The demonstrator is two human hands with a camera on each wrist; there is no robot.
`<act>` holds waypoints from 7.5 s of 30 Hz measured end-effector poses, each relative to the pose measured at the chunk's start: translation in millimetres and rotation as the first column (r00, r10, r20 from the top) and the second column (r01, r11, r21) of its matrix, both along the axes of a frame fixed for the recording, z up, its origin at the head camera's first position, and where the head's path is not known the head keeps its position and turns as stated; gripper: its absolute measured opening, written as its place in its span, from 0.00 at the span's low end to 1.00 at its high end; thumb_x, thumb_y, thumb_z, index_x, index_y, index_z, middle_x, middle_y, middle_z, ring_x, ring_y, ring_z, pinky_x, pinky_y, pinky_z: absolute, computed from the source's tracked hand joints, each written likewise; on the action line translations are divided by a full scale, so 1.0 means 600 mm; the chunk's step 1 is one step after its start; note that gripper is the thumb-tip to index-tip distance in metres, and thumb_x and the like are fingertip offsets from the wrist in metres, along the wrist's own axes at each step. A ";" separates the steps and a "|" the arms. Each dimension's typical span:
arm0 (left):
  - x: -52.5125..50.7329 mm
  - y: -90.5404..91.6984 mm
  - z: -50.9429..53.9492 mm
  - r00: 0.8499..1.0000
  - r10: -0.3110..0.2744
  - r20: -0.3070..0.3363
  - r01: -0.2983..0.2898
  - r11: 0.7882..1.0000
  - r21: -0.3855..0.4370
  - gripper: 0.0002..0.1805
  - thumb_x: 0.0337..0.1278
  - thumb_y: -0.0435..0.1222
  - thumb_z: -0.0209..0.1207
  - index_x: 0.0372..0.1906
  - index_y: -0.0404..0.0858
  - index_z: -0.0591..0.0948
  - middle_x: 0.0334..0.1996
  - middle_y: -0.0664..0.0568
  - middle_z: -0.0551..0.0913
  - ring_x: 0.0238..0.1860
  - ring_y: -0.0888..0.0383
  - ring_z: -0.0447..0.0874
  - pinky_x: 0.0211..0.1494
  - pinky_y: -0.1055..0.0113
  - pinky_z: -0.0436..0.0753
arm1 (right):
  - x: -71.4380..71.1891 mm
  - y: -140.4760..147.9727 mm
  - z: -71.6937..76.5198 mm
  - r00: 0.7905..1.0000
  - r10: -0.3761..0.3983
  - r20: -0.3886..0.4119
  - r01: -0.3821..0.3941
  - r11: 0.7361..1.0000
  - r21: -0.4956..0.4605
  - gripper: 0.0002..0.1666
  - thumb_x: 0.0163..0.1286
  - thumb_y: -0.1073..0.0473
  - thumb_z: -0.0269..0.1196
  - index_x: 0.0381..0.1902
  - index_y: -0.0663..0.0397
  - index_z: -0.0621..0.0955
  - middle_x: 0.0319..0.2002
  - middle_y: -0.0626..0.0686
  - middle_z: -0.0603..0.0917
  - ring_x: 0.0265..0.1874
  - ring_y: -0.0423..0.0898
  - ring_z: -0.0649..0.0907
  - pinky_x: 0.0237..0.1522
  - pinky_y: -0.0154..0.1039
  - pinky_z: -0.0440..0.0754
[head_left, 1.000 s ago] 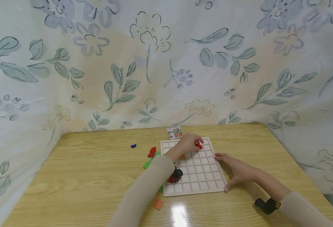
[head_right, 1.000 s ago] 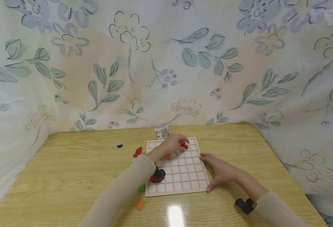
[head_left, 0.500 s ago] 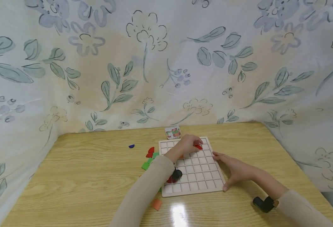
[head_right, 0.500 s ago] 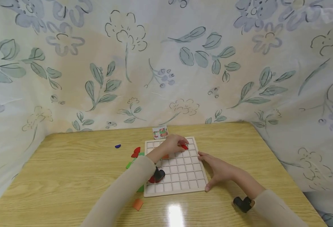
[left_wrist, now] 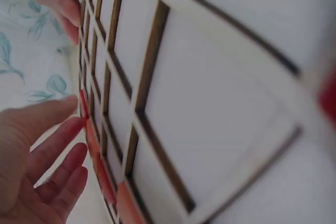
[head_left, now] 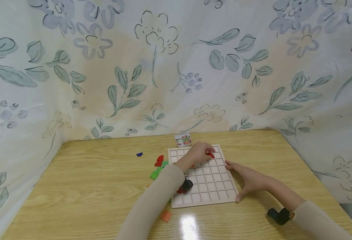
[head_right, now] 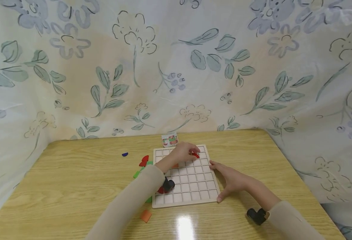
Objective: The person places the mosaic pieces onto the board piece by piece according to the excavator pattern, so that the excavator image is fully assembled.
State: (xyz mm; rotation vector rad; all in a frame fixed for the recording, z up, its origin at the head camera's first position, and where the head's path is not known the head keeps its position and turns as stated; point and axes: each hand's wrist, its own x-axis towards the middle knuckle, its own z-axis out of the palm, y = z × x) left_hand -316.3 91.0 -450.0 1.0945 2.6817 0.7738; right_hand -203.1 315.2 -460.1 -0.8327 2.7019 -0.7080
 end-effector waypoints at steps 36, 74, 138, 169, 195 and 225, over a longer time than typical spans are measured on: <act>0.013 -0.315 0.023 0.970 0.224 0.093 -0.230 0.971 0.066 0.12 0.55 0.33 0.61 0.45 0.41 0.83 0.44 0.51 0.83 0.42 0.54 0.79 0.44 0.65 0.78 | -0.004 0.005 -0.005 0.999 -0.024 0.021 0.024 1.000 0.001 0.67 0.30 0.35 0.74 0.66 0.58 0.61 0.71 0.59 0.54 0.67 0.62 0.56 0.64 0.39 0.54; 0.006 -0.332 -0.027 0.937 0.307 0.169 -0.335 0.925 0.180 0.16 0.51 0.30 0.63 0.48 0.41 0.80 0.43 0.53 0.83 0.42 0.57 0.78 0.50 0.61 0.76 | -0.003 0.007 -0.007 0.998 -0.036 0.046 0.039 0.997 -0.065 0.69 0.29 0.37 0.75 0.67 0.58 0.60 0.71 0.59 0.54 0.67 0.64 0.54 0.58 0.18 0.44; 0.067 -0.097 0.020 0.978 0.161 0.130 -0.184 0.965 0.188 0.16 0.45 0.32 0.67 0.44 0.42 0.83 0.38 0.54 0.85 0.34 0.62 0.79 0.36 0.73 0.75 | -0.002 0.006 -0.006 0.999 -0.011 0.034 0.014 0.996 -0.093 0.65 0.32 0.38 0.75 0.65 0.60 0.61 0.70 0.62 0.55 0.66 0.66 0.56 0.57 0.17 0.44; 0.070 -0.038 -0.002 0.990 0.134 0.039 -0.137 0.987 0.084 0.14 0.49 0.28 0.61 0.43 0.41 0.83 0.39 0.55 0.84 0.41 0.62 0.80 0.42 0.75 0.75 | -0.003 0.007 -0.007 0.998 -0.017 0.060 0.022 0.996 -0.091 0.65 0.31 0.38 0.75 0.65 0.60 0.61 0.70 0.59 0.54 0.67 0.64 0.56 0.56 0.16 0.44; 0.048 -0.103 0.030 0.979 0.080 0.187 -0.118 0.973 0.199 0.16 0.53 0.37 0.63 0.49 0.39 0.81 0.43 0.48 0.83 0.41 0.56 0.82 0.40 0.71 0.77 | -0.001 0.008 -0.012 0.997 -0.037 0.073 0.043 0.997 -0.070 0.66 0.32 0.38 0.75 0.67 0.56 0.60 0.71 0.57 0.53 0.67 0.62 0.54 0.58 0.18 0.44; 0.083 -0.319 0.000 0.920 0.258 0.293 -0.321 0.928 0.190 0.18 0.45 0.32 0.67 0.46 0.40 0.82 0.40 0.53 0.83 0.40 0.57 0.78 0.45 0.64 0.77 | -0.001 0.012 -0.012 0.998 -0.044 0.039 0.046 0.998 -0.050 0.67 0.31 0.36 0.75 0.67 0.55 0.60 0.71 0.57 0.54 0.67 0.62 0.55 0.59 0.20 0.47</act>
